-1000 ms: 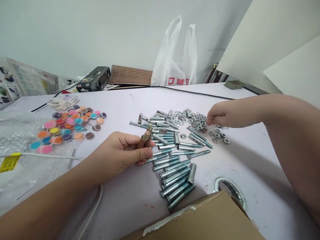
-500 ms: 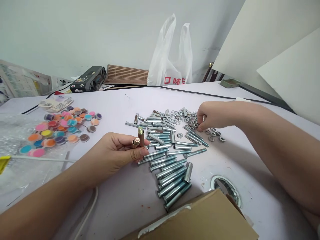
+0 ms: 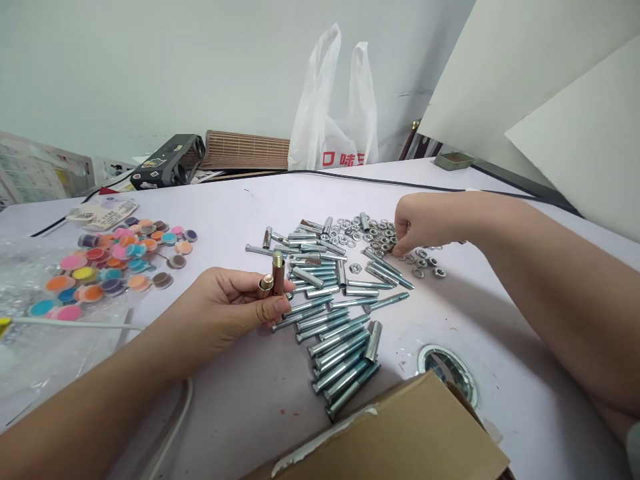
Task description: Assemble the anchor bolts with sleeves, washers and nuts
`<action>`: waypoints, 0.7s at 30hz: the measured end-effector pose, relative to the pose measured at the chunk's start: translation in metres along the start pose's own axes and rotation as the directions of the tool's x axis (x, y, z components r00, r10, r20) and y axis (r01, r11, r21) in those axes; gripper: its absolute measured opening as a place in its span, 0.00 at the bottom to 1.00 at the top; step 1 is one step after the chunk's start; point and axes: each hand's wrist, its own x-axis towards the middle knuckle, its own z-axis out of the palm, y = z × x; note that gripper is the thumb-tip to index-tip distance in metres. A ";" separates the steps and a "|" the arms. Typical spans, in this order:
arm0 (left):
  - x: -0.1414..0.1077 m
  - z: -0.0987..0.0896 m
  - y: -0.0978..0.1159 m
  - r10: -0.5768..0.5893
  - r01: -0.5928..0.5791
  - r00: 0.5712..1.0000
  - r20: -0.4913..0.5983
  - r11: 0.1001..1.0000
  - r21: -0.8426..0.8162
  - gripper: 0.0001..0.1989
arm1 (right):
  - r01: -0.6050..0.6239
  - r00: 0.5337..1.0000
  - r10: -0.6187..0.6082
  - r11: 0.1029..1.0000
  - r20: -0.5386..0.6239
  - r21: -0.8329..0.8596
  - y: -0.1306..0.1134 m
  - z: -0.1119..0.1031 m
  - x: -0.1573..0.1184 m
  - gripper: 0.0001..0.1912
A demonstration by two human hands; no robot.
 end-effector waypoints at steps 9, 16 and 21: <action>0.000 0.002 0.000 -0.002 0.002 1.000 -0.004 0.999 -0.038 0.13 | 0.009 0.999 -0.012 0.999 0.045 0.053 0.006 -0.003 0.002 0.16; 0.000 0.002 0.004 -0.021 0.022 1.000 0.022 0.998 -0.052 0.21 | -0.016 1.000 0.012 0.988 0.026 0.152 0.018 -0.017 -0.008 0.13; 0.001 0.004 0.005 -0.004 0.007 0.999 0.035 0.996 -0.085 0.17 | 0.245 0.967 -0.205 0.911 -0.151 0.332 0.007 -0.027 -0.030 0.14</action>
